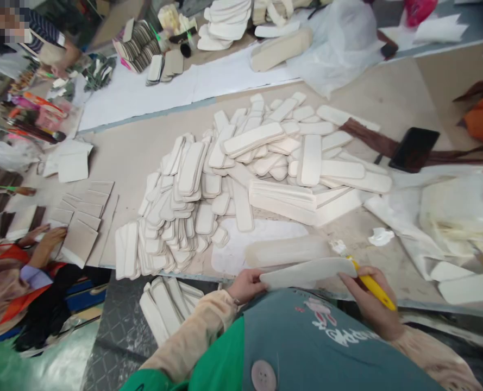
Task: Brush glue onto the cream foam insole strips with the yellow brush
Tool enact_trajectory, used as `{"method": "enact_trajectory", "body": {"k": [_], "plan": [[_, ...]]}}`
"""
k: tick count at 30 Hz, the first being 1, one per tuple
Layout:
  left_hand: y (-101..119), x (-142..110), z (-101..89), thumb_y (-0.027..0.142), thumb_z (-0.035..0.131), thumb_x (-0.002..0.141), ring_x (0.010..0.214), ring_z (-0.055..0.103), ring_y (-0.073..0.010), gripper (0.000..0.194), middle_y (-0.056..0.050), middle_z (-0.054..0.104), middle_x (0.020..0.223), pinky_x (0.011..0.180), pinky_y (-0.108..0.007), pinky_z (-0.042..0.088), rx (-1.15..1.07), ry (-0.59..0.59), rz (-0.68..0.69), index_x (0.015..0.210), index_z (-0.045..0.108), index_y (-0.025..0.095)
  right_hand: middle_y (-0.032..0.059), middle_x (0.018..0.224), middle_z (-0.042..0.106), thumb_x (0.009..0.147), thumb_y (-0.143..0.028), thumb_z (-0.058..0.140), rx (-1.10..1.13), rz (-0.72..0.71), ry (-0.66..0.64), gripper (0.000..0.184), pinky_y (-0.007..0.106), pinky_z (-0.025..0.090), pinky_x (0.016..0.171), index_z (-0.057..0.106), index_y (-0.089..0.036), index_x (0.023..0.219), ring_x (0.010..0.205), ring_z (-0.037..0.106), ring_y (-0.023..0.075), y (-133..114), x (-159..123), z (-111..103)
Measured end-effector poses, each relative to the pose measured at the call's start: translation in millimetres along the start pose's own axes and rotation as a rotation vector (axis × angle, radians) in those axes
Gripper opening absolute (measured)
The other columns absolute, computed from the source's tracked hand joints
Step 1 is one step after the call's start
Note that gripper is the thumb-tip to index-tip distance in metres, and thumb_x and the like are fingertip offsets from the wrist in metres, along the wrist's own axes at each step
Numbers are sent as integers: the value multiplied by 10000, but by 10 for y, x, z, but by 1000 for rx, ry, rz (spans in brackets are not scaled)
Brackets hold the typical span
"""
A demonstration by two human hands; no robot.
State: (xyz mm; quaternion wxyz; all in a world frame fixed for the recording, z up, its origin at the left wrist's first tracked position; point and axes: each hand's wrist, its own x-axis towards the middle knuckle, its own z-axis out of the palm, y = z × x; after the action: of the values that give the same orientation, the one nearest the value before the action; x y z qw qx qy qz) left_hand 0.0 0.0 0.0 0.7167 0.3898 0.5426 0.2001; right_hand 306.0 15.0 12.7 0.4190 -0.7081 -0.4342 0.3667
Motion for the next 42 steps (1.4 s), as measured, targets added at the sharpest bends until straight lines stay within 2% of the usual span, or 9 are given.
{"method": "enact_trajectory", "body": {"k": [2, 4, 8, 12, 15, 20, 27, 32, 42], "plan": [[-56, 1, 10, 362, 691, 610, 571, 536, -104, 322, 10, 601, 648, 598, -247, 438, -128, 89, -43, 801, 594, 122, -44, 711, 565, 619, -386, 771, 28, 23, -23, 385, 223, 467, 515, 504, -239, 854, 584, 545, 127, 17, 41, 29], [-54, 44, 22, 350, 731, 567, 526, 521, -93, 338, 25, 585, 599, 553, -229, 422, -164, 214, -47, 767, 566, 133, -51, 690, 558, 624, -388, 767, 75, 29, -30, 382, 231, 459, 512, 502, -241, 856, 577, 543, 129, 19, 109, 76], [-3, 183, -29, 299, 744, 568, 466, 505, -80, 302, 47, 559, 527, 482, -196, 372, -46, 431, -19, 707, 514, 161, -44, 726, 565, 642, -376, 756, 133, -59, 23, 359, 255, 476, 588, 502, -243, 858, 624, 560, 134, 40, 255, 208], [-19, 300, -154, 253, 743, 593, 456, 528, -81, 293, 51, 572, 532, 474, -189, 375, 86, 543, -71, 730, 496, 173, -3, 811, 600, 652, -390, 743, 42, -162, 56, 358, 292, 496, 640, 514, -224, 871, 647, 574, 141, 101, 324, 341], [-70, 370, -224, 234, 742, 610, 446, 537, -86, 322, 63, 576, 528, 474, -190, 376, 137, 580, -124, 775, 471, 185, -3, 795, 604, 682, -413, 709, -27, -226, 40, 334, 299, 500, 647, 508, -213, 857, 634, 577, 139, 140, 341, 411], [-128, 462, -275, 263, 749, 633, 477, 570, -98, 356, 72, 593, 531, 521, -201, 383, 274, 618, -144, 841, 468, 194, -10, 764, 602, 716, -408, 675, -122, -224, 31, 289, 281, 497, 647, 504, -210, 838, 640, 577, 138, 206, 358, 454], [-83, 486, -303, 316, 742, 647, 566, 617, -129, 353, 59, 621, 554, 580, -225, 384, 435, 598, -183, 859, 484, 202, -13, 779, 574, 754, -413, 629, -241, -249, 6, 250, 273, 481, 639, 508, -210, 835, 625, 562, 130, 261, 323, 447], [-92, 497, -314, 337, 735, 654, 637, 631, -133, 342, 32, 659, 647, 611, -226, 392, 510, 606, -185, 872, 510, 200, -12, 780, 566, 769, -401, 615, -286, -259, -28, 222, 271, 478, 654, 516, -213, 835, 643, 577, 136, 262, 317, 436], [-59, 478, -328, 379, 691, 685, 663, 620, -143, 330, 33, 650, 679, 607, -236, 375, 622, 588, -180, 898, 499, 215, -9, 754, 561, 812, -359, 572, -316, -309, -30, 162, 281, 499, 635, 502, -216, 841, 640, 586, 142, 302, 354, 485]]}}
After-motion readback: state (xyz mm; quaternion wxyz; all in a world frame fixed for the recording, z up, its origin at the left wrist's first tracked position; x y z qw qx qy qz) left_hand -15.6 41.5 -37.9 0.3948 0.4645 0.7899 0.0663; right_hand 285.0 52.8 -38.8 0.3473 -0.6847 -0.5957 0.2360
